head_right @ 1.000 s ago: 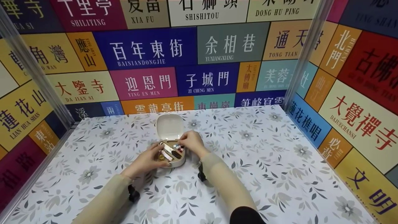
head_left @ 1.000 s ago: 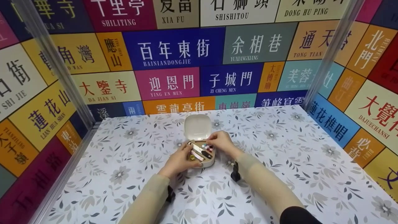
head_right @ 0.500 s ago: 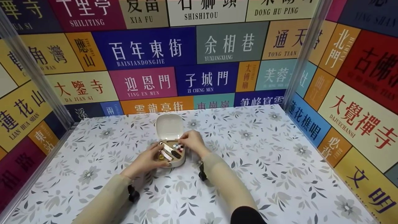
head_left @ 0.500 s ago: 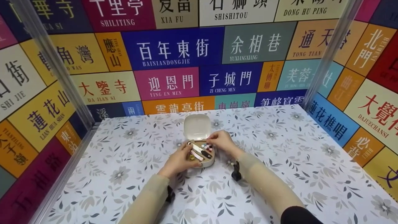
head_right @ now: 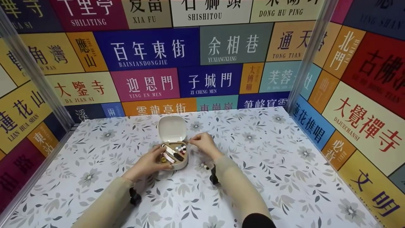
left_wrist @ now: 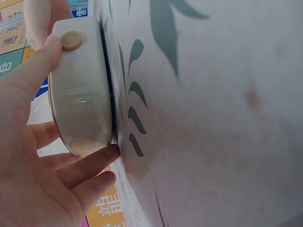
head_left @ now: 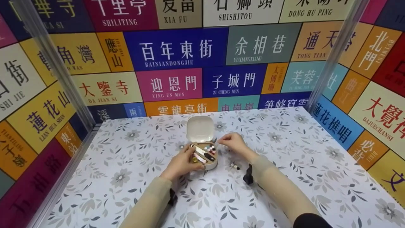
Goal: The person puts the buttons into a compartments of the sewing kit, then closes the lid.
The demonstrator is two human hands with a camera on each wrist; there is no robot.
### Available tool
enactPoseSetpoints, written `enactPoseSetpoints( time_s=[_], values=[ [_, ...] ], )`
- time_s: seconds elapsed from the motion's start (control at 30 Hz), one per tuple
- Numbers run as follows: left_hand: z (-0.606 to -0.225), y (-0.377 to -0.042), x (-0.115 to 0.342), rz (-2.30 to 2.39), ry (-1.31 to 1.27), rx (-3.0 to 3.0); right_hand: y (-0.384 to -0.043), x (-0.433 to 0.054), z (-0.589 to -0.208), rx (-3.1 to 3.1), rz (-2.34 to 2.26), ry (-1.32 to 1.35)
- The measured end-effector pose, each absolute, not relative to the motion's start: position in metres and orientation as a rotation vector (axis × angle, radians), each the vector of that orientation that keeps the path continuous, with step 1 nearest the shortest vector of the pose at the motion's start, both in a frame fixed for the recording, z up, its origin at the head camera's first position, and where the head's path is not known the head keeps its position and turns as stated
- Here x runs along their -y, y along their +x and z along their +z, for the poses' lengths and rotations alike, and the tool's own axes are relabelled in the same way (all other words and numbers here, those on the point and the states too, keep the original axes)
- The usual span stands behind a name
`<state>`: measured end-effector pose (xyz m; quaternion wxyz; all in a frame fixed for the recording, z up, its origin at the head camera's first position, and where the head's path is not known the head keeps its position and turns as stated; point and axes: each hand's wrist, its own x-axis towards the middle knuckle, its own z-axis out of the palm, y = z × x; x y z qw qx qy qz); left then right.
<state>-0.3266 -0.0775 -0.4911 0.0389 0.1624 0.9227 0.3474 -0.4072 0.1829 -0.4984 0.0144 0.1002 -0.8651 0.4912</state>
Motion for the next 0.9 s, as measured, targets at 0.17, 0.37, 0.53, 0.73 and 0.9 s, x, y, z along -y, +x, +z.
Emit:
enactPoseSetpoints(
  time_s=[0.17, 0.37, 0.53, 0.73, 0.9],
  values=[
    [-0.491, -0.327, 0.078, 1.083, 0.499, -2.824, -0.400, -0.200, -0.501, 2.696, 1.657, 0.292],
    [-0.493, -0.328, 0.077, 1.088, 0.491, -2.804, -0.389, -0.219, -0.504, 2.738, 1.785, 0.284],
    [-0.494, -0.328, 0.077, 1.095, 0.480, -2.795, -0.381, -0.232, -0.506, 2.795, 1.830, 0.299],
    [-0.494, -0.328, 0.077, 1.114, 0.477, -2.788, -0.372, -0.243, -0.507, 2.847, 1.754, 0.356],
    [-0.493, -0.326, 0.076, 1.126, 0.484, -2.791, -0.362, -0.251, -0.505, 2.921, 1.618, 0.400]
  ],
)
